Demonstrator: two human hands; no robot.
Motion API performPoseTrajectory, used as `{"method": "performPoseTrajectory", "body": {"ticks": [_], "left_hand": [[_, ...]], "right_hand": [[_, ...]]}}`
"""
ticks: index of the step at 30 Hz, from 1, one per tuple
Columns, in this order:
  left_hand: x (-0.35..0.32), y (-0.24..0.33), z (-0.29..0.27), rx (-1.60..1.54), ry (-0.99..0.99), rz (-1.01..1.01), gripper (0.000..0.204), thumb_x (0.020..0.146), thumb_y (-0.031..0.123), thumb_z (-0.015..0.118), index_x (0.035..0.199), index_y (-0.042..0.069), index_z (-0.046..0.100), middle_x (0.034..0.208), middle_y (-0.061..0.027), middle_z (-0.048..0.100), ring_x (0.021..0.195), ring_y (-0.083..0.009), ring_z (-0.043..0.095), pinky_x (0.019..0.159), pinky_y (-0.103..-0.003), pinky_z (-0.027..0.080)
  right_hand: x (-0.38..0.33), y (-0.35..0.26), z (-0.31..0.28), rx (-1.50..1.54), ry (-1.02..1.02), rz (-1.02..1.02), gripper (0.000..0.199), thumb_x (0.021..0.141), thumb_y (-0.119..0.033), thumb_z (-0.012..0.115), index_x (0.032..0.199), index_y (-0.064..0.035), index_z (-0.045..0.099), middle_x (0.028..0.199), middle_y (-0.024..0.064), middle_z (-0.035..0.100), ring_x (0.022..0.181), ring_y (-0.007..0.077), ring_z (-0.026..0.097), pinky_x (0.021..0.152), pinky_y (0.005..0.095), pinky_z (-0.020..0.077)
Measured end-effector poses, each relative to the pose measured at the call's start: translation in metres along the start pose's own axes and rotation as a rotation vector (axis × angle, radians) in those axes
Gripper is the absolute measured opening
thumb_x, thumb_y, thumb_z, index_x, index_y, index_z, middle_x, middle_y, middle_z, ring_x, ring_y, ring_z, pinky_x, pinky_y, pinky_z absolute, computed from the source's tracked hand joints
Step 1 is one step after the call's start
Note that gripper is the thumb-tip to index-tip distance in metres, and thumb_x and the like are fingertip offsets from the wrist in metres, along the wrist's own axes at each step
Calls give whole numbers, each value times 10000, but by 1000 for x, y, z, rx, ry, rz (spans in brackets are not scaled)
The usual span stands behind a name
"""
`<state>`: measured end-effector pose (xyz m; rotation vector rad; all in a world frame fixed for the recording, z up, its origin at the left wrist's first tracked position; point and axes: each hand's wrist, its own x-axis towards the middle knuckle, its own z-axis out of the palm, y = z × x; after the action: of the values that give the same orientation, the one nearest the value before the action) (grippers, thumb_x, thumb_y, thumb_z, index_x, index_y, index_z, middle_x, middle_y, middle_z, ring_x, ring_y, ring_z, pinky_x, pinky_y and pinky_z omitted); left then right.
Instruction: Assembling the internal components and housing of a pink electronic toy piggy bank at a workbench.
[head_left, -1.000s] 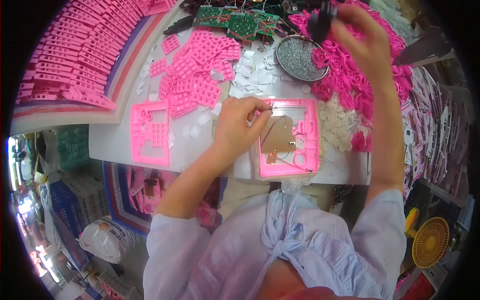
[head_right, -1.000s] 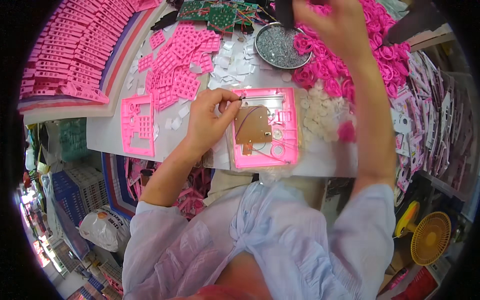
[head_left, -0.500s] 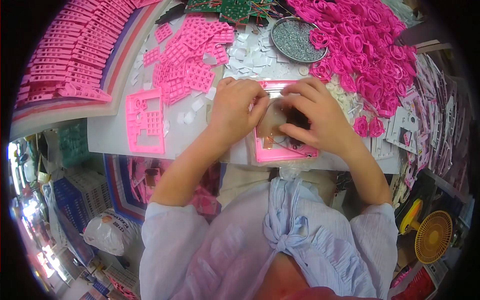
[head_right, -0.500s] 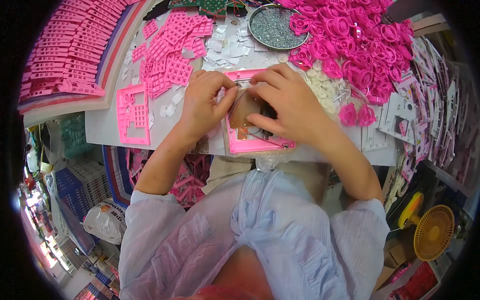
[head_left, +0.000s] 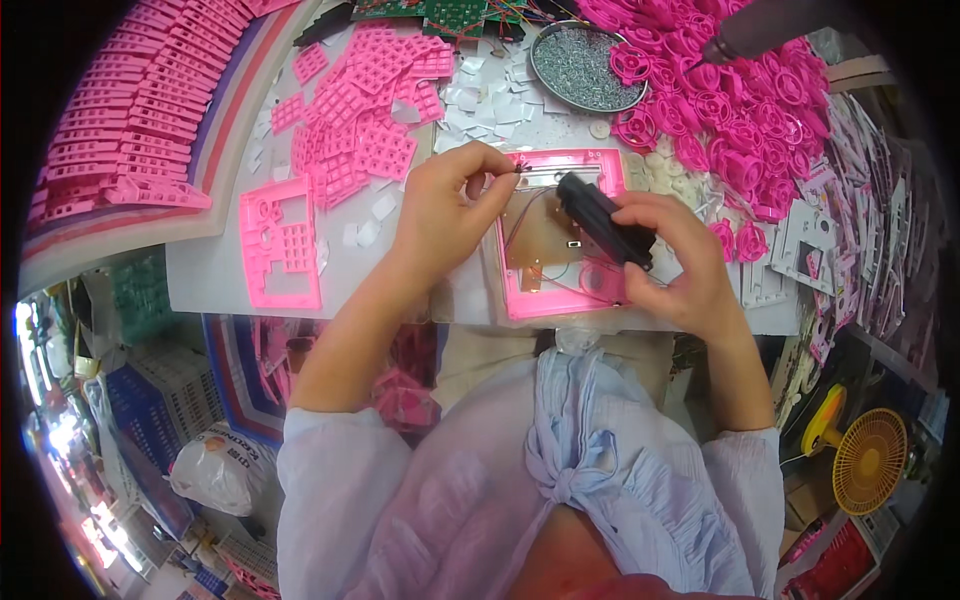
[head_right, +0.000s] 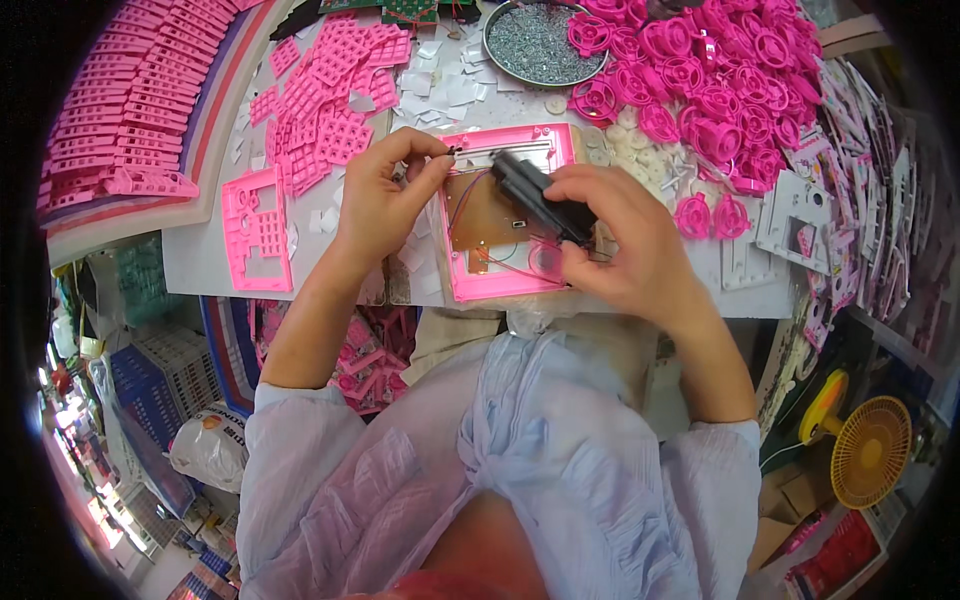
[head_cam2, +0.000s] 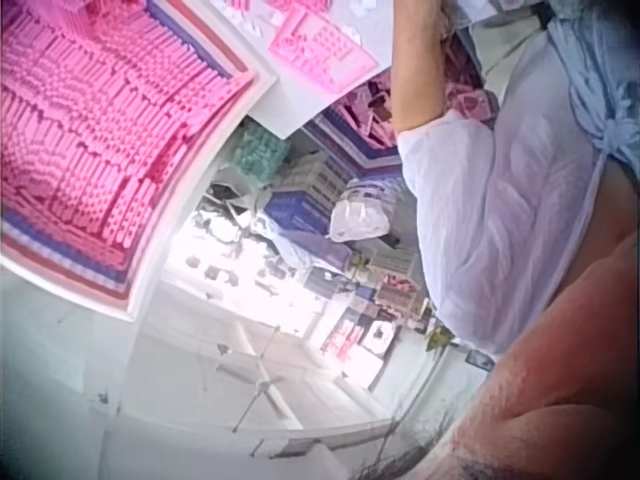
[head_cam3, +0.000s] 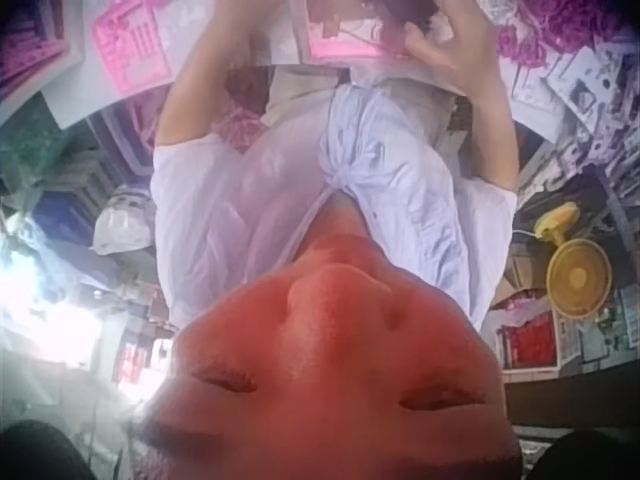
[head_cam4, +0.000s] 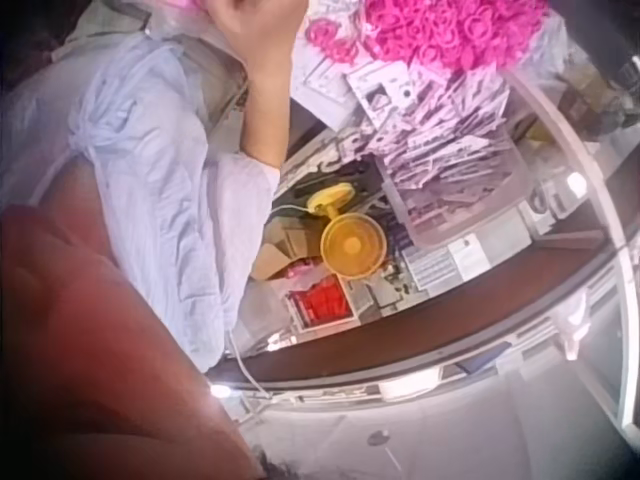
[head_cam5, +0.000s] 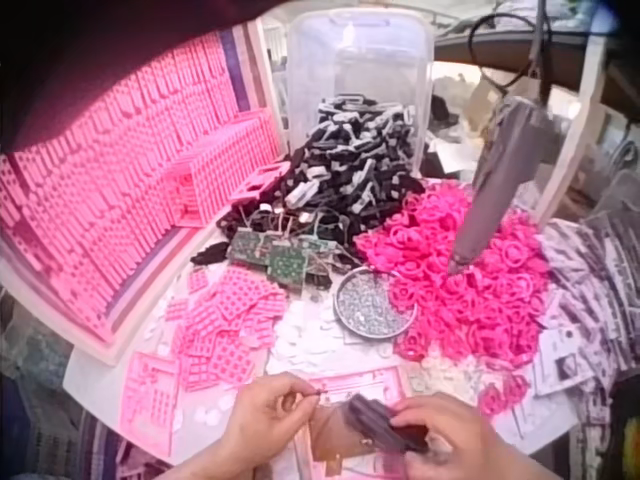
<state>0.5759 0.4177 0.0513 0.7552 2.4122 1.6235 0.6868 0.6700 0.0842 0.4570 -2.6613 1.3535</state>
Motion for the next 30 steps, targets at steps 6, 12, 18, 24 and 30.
{"method": "performPoseTrajectory", "body": {"ticks": [6, 12, 18, 24, 30], "left_hand": [[4, 1, -3, 43, -94, 124, 84, 863, 65, 726, 929, 22, 696, 792, -26, 660, 686, -109, 527, 630, -260, 429], [23, 7, -11, 271, -303, 353, 107, 837, 125, 736, 892, 51, 681, 802, -80, 665, 728, -270, 618, 646, -376, 475], [44, 21, -16, 486, -570, 379, 108, 803, 117, 733, 855, 57, 660, 809, -100, 665, 801, -328, 650, 709, -443, 502], [34, 23, -18, 618, -542, 495, 99, 794, 100, 733, 849, 61, 661, 813, -93, 663, 810, -327, 653, 714, -450, 516], [12, 17, -21, 453, -445, 358, 129, 832, 88, 715, 957, 58, 714, 822, -93, 687, 751, -296, 656, 667, -408, 518]], "right_hand": [[32, 18, 2, -143, -229, -241, 586, 672, 5, 698, 1248, -21, 601, 1207, 139, 642, 1019, 326, 618, 864, 367, 530], [24, 18, 13, -89, -186, -98, 593, 710, -22, 735, 1283, -16, 582, 1142, 152, 632, 1023, 338, 605, 872, 401, 523], [34, 14, 11, -109, -246, -119, 613, 724, -41, 728, 1315, -54, 563, 1160, 152, 612, 1066, 349, 568, 915, 434, 499], [49, 6, 7, -217, -379, -176, 575, 691, -6, 712, 1247, -89, 588, 1148, 123, 605, 1083, 353, 564, 913, 450, 507], [55, -2, 8, -334, -448, -224, 530, 720, -11, 731, 1220, -102, 583, 1154, 80, 624, 1064, 335, 585, 877, 439, 543]]}}
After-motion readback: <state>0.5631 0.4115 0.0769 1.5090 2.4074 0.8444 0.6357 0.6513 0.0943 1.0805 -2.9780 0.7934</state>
